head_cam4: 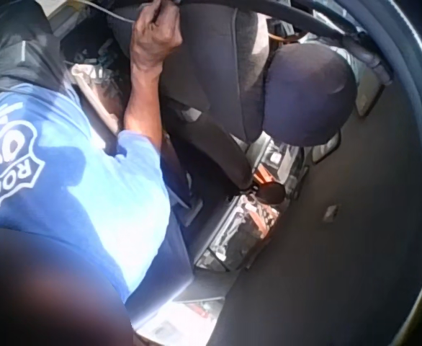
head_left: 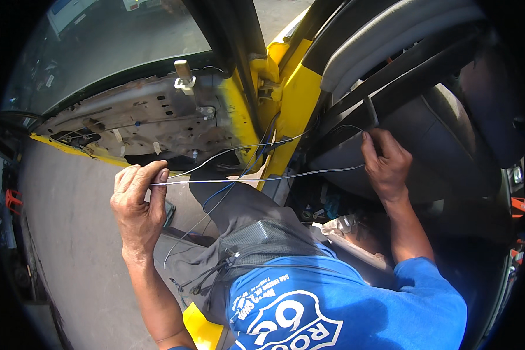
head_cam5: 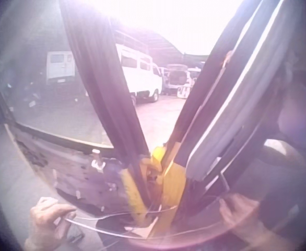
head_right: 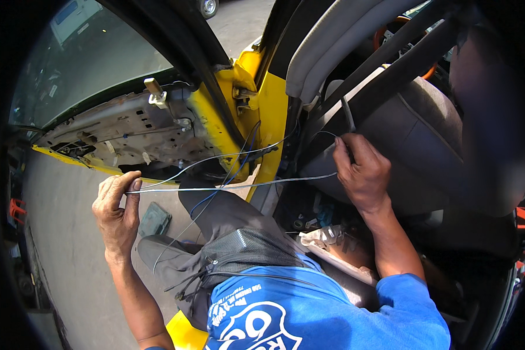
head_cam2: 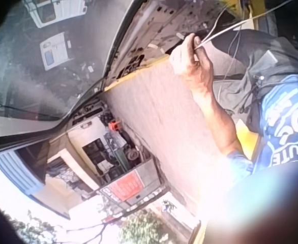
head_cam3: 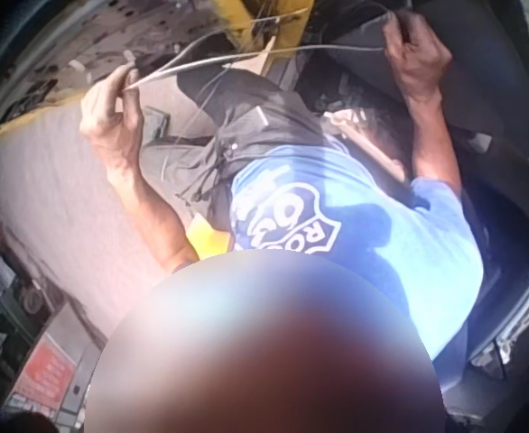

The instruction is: The person sits inside a yellow car and works on the wiring near the door frame. They strip wire ends, connect wires, and wrap the connections with electrical tape.

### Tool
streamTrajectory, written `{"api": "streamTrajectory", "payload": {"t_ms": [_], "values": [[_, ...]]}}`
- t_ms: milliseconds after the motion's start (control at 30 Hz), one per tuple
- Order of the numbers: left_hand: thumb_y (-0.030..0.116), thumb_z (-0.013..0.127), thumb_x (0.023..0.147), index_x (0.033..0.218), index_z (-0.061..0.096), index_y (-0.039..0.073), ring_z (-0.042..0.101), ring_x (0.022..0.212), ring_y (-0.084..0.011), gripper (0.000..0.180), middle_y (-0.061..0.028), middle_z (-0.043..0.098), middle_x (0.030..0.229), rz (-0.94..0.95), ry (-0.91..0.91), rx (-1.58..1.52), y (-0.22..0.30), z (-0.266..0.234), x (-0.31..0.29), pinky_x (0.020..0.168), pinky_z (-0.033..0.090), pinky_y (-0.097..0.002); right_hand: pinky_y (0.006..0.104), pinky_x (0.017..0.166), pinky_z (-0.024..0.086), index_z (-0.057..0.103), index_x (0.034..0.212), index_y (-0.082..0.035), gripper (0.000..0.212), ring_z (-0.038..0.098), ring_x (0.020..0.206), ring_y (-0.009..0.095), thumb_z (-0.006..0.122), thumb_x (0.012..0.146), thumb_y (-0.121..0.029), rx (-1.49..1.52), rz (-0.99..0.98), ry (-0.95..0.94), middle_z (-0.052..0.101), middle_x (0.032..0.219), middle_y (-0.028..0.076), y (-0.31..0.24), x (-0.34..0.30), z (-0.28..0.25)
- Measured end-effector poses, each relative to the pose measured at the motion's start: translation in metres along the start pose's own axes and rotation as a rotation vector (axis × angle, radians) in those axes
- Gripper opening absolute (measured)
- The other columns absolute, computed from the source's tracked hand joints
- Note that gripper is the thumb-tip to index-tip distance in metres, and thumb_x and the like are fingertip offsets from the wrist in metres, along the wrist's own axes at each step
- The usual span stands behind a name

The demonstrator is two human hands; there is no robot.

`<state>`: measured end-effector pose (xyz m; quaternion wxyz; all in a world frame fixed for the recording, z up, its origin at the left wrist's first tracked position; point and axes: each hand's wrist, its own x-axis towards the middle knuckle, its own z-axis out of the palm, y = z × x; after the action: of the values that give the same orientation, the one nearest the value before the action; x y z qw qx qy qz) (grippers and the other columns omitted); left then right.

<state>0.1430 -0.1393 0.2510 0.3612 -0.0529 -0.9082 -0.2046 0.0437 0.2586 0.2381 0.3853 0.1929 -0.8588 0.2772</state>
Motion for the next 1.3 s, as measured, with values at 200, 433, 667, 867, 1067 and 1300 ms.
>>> {"api": "streamTrajectory", "payload": {"t_ms": [200,433,667,867,1067,1300], "values": [[0.006,0.081,0.089,0.105,0.08,0.006,0.072,0.084,-0.0205,0.016,-0.0076,0.078,0.088,0.068,0.043,-0.02,0.006,-0.026,0.003,0.1,0.052,-0.0409,0.0328,0.056,0.05,0.071,0.094,-0.002,0.005,0.066,0.058,0.022,0.075,0.093,-0.004,0.069,0.018,0.01,0.068,0.072,0.012,-0.003,0.008,0.012],[0.002,0.08,0.09,0.105,0.081,0.005,0.069,0.084,-0.0179,0.015,-0.0073,0.078,0.09,0.068,0.003,-0.041,0.009,-0.023,0.0,0.099,0.053,-0.0379,0.0383,0.058,0.052,0.068,0.091,-0.002,0.008,0.068,0.062,0.033,0.074,0.094,-0.006,0.033,0.013,-0.012,0.068,0.073,0.016,0.004,0.011,0.029],[0.005,0.081,0.088,0.103,0.079,0.006,0.073,0.084,-0.0233,0.015,-0.0072,0.078,0.09,0.067,-0.052,-0.052,0.014,-0.013,0.004,0.1,0.052,-0.0416,0.0501,0.07,0.058,0.067,0.089,0.001,0.012,0.071,0.077,0.044,0.07,0.092,-0.01,-0.125,0.037,-0.314,0.07,0.08,0.024,0.01,0.022,0.047],[0.004,0.08,0.085,0.105,0.078,0.007,0.071,0.092,-0.0267,0.02,-0.0075,0.076,0.092,0.053,-0.181,-0.185,0.031,0.007,0.009,0.09,0.053,-0.0376,0.0505,0.077,0.062,0.071,0.084,0.002,0.007,0.074,0.081,0.045,0.069,0.08,-0.003,-0.275,-0.096,-0.565,0.071,0.08,0.027,0.023,0.032,0.081],[-0.004,0.07,0.085,0.112,0.074,0.0,0.074,0.088,-0.0265,0.028,-0.0143,0.075,0.099,0.001,-0.32,-0.41,0.045,0.023,0.016,0.078,0.059,-0.0359,0.0499,0.079,0.062,0.074,0.081,0.002,0.01,0.074,0.081,0.045,0.072,0.076,-0.007,-0.418,-0.075,-0.63,0.072,0.079,0.026,0.035,0.03,0.109],[-0.017,0.052,0.089,0.12,0.075,0.004,0.07,0.088,-0.0117,0.044,-0.006,0.075,0.105,-0.085,-0.415,-0.606,0.049,0.035,0.012,0.071,0.059,-0.0268,0.0518,0.079,0.061,0.076,0.09,0.001,0.014,0.073,0.085,0.045,0.069,0.082,-0.008,-0.254,-0.051,-0.431,0.072,0.084,0.028,0.037,0.034,0.09]]}}
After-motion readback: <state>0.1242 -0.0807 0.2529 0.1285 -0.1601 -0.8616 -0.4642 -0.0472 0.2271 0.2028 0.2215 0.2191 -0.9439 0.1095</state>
